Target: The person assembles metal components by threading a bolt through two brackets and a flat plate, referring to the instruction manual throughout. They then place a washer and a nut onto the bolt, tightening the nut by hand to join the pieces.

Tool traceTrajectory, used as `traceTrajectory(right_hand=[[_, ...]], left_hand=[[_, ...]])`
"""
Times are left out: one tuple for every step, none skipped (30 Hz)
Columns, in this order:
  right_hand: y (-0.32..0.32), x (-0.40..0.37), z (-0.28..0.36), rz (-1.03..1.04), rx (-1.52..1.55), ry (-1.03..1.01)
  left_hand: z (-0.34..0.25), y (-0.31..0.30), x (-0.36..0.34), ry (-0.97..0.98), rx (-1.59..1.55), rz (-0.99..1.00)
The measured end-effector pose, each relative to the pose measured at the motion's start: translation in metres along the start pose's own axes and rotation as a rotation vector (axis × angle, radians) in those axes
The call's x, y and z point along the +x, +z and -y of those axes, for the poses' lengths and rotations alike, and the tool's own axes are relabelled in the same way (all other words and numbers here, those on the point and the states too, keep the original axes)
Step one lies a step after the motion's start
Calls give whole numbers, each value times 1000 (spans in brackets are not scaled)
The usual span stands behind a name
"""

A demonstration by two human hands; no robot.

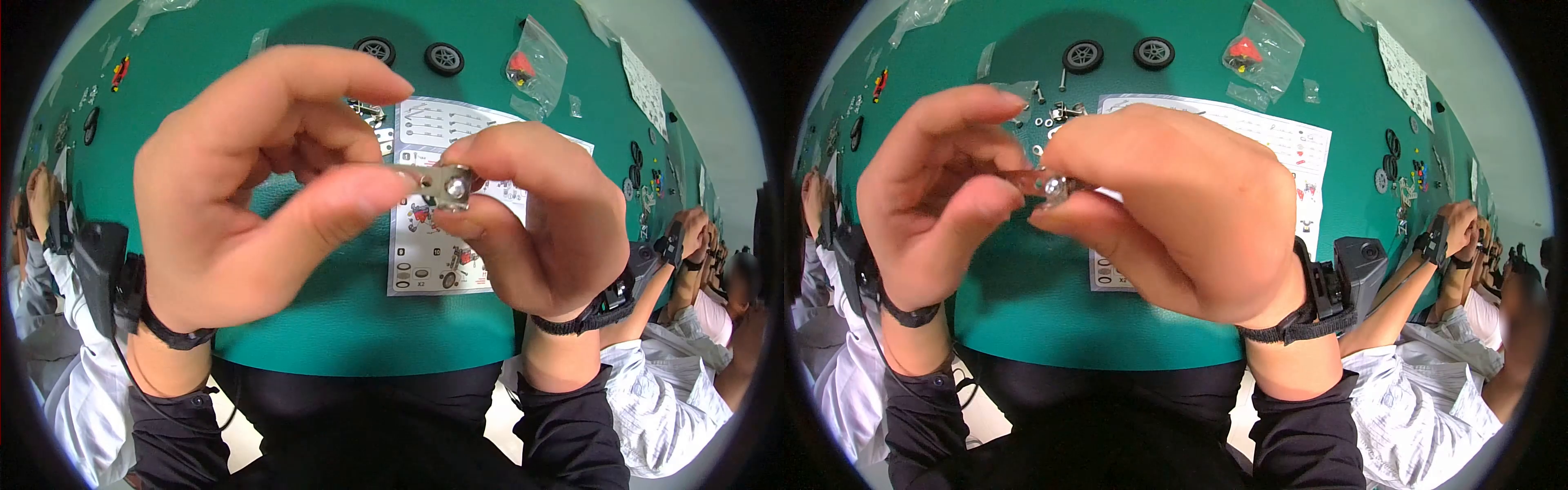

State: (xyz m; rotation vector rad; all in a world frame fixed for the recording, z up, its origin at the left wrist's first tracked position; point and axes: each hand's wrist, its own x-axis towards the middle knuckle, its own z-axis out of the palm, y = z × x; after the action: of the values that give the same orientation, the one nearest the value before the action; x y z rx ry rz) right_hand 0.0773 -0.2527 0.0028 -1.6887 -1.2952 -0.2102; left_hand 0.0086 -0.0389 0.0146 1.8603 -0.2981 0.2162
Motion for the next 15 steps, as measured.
traceTrajectory(right_hand=[[1, 0, -3, -22, -5, -17], [2, 0, -5, -45, -11, -34], [3, -1, -6, -55, -12, -28], [3, -1, -6, -49, -7, -14], [3, -1, -5, -43, -2, 1], [2, 0, -3, -21, 9, 23], [2, 0, -2, -10, 12, 42], [2, 0, -1, 1, 15, 61], [2, 1, 0, 4, 9, 75], [3, 1, 2, -18, 20, 96], [4, 1, 3, -41, 32, 117], [6, 1, 5, -88, 62, 145], [7, 1, 8, -122, 83, 200], [8, 1, 11, -157, 106, 255], [7, 4, 17, -177, 119, 335]], left_hand=[[4, -1, 2, 105, 113, 30], [8, -3, 4, 213, 223, 48], [11, -6, 7, 312, 310, 90], [11, -4, 6, 332, 336, 104], [12, -3, 6, 353, 362, 116], [12, -1, 6, 374, 387, 129], [13, -1, 5, 364, 391, 144], [12, -2, 5, 349, 376, 159], [12, -3, 5, 333, 362, 173], [11, -5, 6, 310, 329, 187], [10, -4, 5, 199, 209, 184], [9, -3, 5, 91, 87, 168], [6, 2, 2, -107, -120, 133], [4, 4, 0, -304, -327, 95], [6, 2, 3, -360, -364, 147]])
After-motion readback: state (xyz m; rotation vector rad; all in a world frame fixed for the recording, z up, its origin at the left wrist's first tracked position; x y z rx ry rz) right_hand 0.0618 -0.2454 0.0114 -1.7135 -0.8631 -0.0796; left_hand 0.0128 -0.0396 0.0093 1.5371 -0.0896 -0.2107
